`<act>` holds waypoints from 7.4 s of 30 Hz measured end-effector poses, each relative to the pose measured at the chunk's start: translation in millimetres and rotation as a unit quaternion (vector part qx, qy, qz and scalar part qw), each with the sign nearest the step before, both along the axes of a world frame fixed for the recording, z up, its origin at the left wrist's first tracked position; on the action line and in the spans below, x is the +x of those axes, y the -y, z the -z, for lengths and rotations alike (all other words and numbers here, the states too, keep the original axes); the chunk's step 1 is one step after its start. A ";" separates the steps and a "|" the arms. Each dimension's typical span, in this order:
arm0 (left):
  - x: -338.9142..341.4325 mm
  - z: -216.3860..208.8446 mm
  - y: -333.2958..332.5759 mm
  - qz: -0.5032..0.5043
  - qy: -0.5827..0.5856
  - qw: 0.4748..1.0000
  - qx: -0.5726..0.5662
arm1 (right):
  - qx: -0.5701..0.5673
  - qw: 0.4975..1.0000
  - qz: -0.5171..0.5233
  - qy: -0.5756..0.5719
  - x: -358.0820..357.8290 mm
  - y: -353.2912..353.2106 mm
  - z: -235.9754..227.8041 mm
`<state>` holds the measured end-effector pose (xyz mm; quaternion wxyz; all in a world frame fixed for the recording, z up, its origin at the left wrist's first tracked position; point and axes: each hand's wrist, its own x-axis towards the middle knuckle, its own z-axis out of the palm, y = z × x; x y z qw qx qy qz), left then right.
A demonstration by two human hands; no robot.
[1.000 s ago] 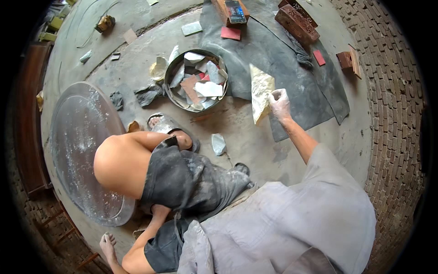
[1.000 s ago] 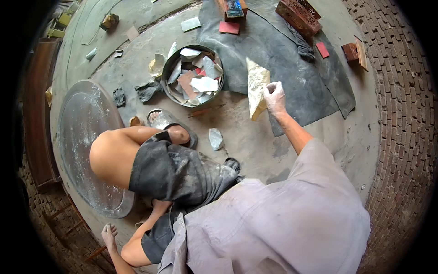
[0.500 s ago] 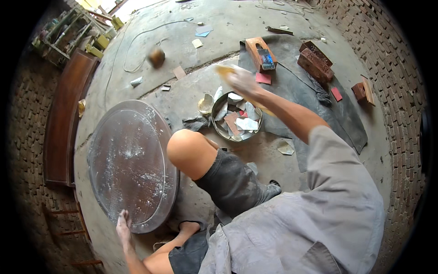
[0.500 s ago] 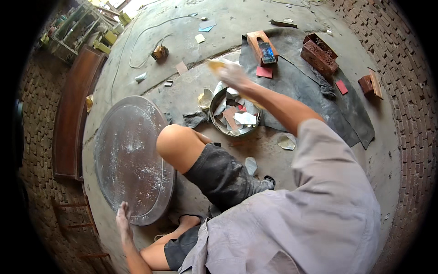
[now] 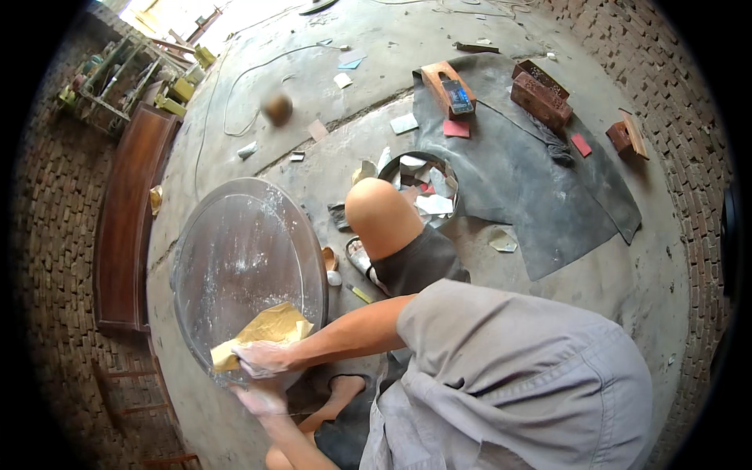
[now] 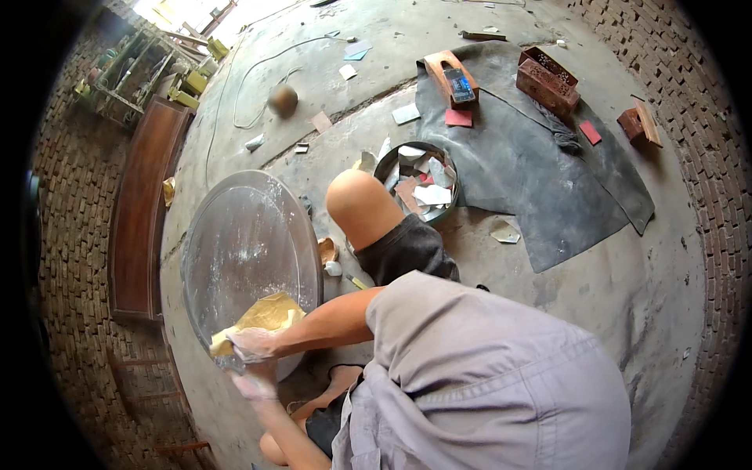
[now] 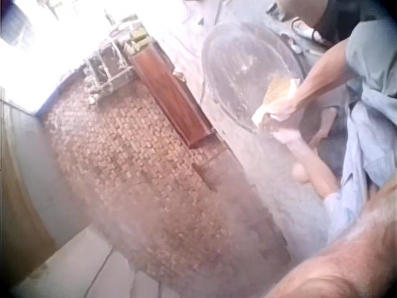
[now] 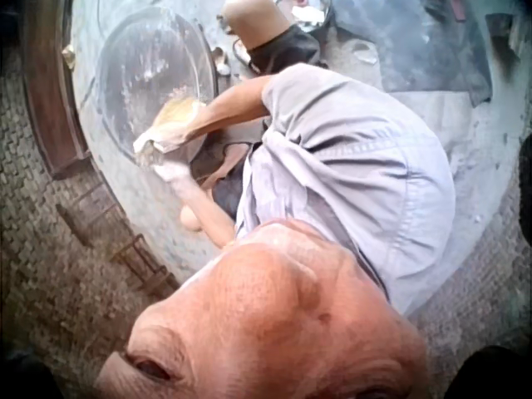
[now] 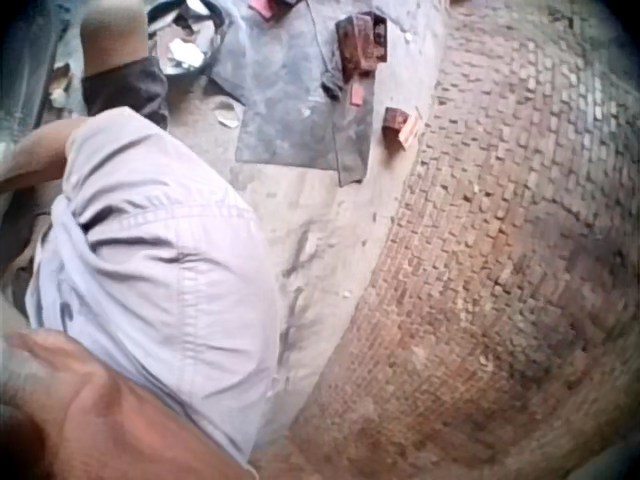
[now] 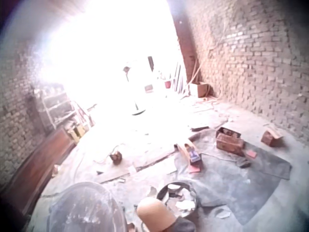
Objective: The person scrubs a round wooden table with a sponge, then wipes it with a yellow cloth and a grey cloth. The person sits on the floor while performing the task.
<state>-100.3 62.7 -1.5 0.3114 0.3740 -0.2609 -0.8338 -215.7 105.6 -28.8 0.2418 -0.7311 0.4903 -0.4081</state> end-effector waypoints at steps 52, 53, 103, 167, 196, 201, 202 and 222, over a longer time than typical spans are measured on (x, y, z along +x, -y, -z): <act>7.1 28.4 49.8 0.072 0.195 0.977 -0.048 | 0.212 0.736 0.388 0.512 -106.8 -38.6 94.1; 13.8 33.2 53.0 0.080 0.200 0.976 -0.041 | 0.214 0.746 0.396 0.490 -102.5 -35.2 97.1; 163.5 227.8 270.0 -0.196 0.669 0.695 -0.178 | 0.162 0.902 0.113 -0.384 -105.9 314.5 134.5; 143.6 204.7 310.3 -0.155 0.718 0.648 -0.201 | 0.063 0.937 0.160 -0.304 -163.2 564.4 143.7; 146.7 210.0 310.6 -0.146 0.718 0.646 -0.214 | 0.039 0.880 0.223 -0.417 -221.7 601.4 153.5; 182.0 212.8 292.4 -0.169 0.740 0.611 -0.226 | -0.033 0.925 0.004 -0.378 -35.0 598.4 169.6; 180.5 210.3 288.6 -0.154 0.733 0.628 -0.211 | -0.040 0.941 -0.023 -0.334 -67.8 581.7 169.3; 190.3 250.6 299.1 -0.211 0.745 0.552 -0.310 | 0.064 0.930 0.197 -0.304 -264.8 490.3 131.6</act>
